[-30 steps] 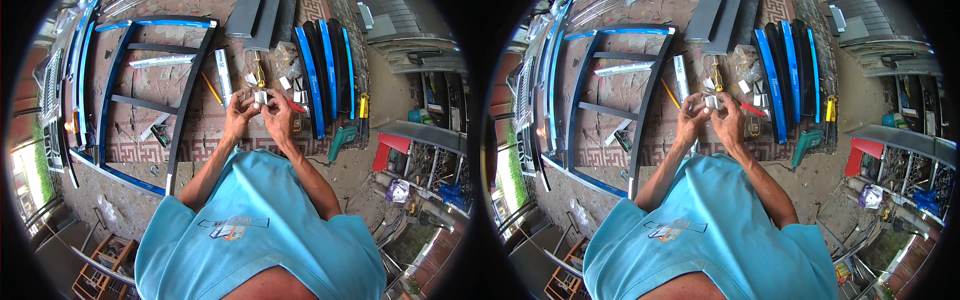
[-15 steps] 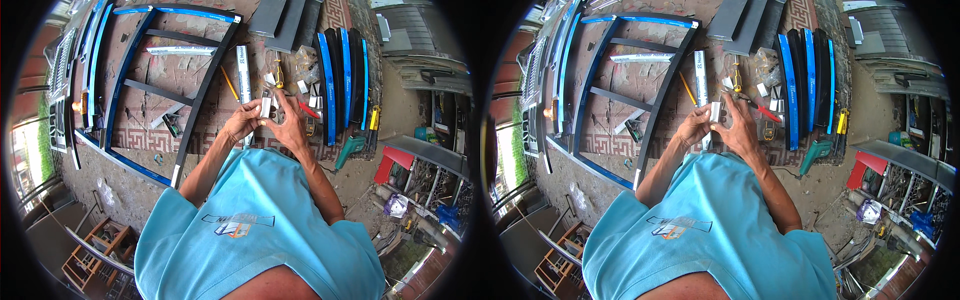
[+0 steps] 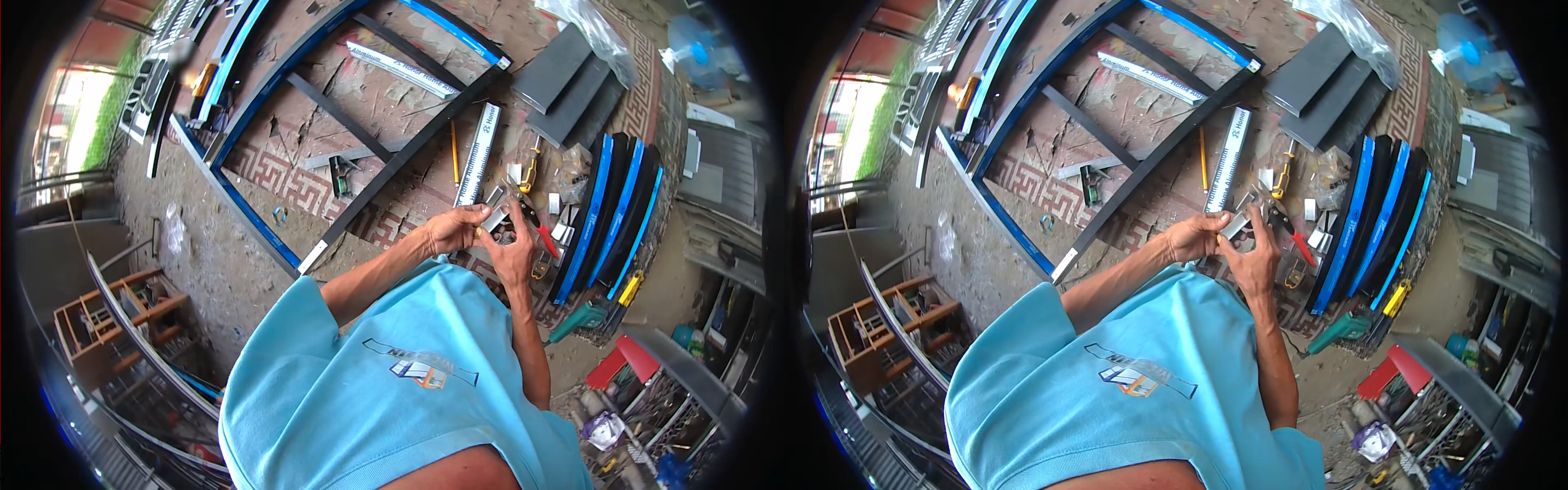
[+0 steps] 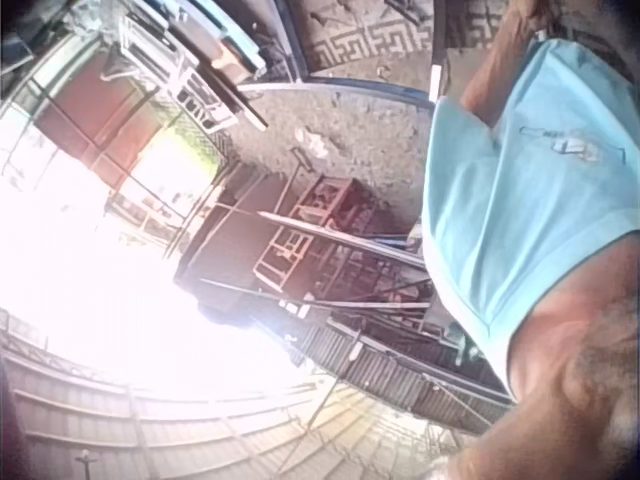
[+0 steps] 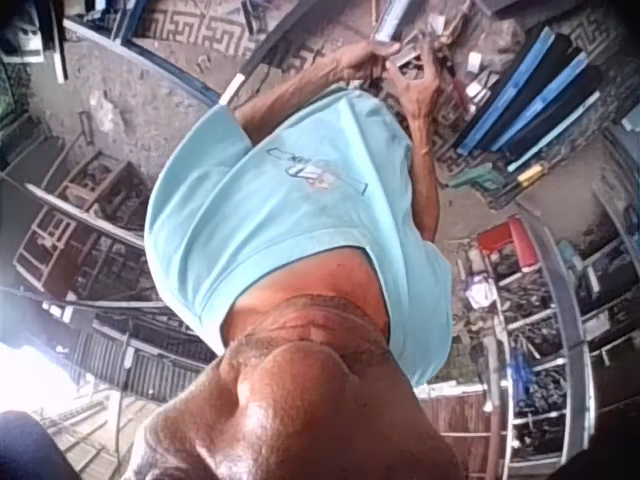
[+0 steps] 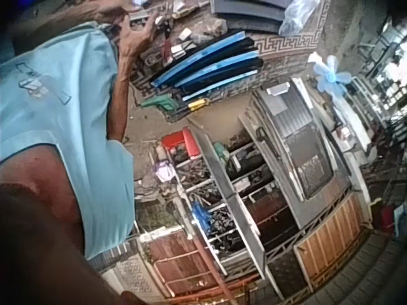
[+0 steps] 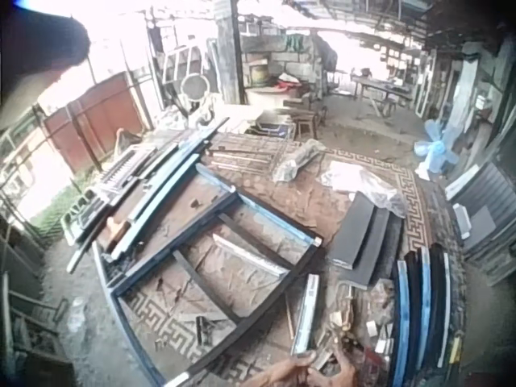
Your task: Measure, mark, and assemble components for an aluminum frame using tools on a workshop table.
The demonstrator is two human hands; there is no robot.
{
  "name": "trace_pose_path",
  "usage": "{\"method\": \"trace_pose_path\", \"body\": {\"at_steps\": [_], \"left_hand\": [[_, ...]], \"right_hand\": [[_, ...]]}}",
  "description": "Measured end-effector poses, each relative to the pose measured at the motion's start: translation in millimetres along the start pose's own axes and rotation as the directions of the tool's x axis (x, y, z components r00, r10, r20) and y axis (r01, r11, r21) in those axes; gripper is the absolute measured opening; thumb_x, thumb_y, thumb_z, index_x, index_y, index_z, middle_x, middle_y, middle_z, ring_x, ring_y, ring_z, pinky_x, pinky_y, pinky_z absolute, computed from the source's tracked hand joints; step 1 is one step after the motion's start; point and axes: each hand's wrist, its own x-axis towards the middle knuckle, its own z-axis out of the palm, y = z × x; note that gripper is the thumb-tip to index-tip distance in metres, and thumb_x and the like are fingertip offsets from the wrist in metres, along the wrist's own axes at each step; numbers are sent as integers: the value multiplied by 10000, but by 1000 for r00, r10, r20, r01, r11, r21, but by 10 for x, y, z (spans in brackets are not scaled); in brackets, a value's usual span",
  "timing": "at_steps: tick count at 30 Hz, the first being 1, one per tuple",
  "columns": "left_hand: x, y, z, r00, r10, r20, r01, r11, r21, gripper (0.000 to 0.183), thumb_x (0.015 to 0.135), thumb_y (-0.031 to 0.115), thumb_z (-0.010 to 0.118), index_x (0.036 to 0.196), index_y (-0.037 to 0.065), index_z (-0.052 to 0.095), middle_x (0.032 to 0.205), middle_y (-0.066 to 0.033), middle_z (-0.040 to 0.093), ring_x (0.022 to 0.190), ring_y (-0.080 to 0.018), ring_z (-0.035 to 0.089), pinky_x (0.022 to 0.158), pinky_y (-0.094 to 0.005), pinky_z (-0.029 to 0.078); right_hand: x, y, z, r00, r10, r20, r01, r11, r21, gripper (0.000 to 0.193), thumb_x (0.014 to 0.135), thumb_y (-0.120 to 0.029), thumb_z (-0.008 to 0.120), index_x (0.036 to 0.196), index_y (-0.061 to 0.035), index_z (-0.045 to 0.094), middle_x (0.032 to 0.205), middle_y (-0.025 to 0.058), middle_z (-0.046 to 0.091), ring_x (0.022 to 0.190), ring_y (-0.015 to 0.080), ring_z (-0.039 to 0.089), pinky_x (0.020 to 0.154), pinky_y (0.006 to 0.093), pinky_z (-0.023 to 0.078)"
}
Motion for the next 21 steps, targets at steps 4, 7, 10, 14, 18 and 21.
{"method": "trace_pose_path", "body": {"at_steps": [4,7,10,14,18,21], "left_hand": [[-37,-27,-269,998,41,-57,-39,999,23,248,896,185,610,1099,53,554,919,-15,623,756,-169,629,780,-338,527],[-136,14,-269,991,110,-80,-105,992,65,312,889,226,618,1138,48,557,1043,-36,603,980,-162,575,892,-341,460],[-314,238,-91,955,188,-229,-176,982,75,375,883,271,623,1175,47,554,1057,-40,590,993,-174,552,948,-350,414],[-422,605,-284,843,435,-316,-333,884,329,358,902,264,606,1147,5,577,1053,-96,615,983,-204,584,897,-325,468],[-649,827,-393,388,920,-48,105,8,994,485,753,63,666,1223,42,548,1128,-132,625,1019,-276,587,927,-369,452],[-600,898,-539,348,916,200,287,-308,907,575,702,31,656,1258,77,517,1131,-138,598,1033,-311,539,947,-370,418]], "right_hand": [[40,-22,149,993,-103,52,106,993,-54,652,666,-139,761,1257,-28,509,1067,190,606,989,342,595,827,413,493],[107,-102,270,970,-205,130,212,976,-44,684,679,-122,747,1293,-35,457,1034,192,598,980,358,585,830,421,491],[301,-40,561,960,-263,95,263,965,10,697,678,-114,742,1302,-31,442,1019,192,600,952,353,592,817,419,496],[747,-132,959,952,-250,174,263,963,-59,718,693,-140,740,1321,-37,409,1030,211,604,908,352,597,790,423,508],[1071,-171,1373,903,-403,148,421,899,-123,795,706,-201,765,1354,-19,341,1019,221,603,935,353,577,791,414,501],[1131,-204,1554,893,-410,184,443,874,-202,821,701,-204,763,1361,-1,319,999,210,605,918,349,574,788,407,495]]}}
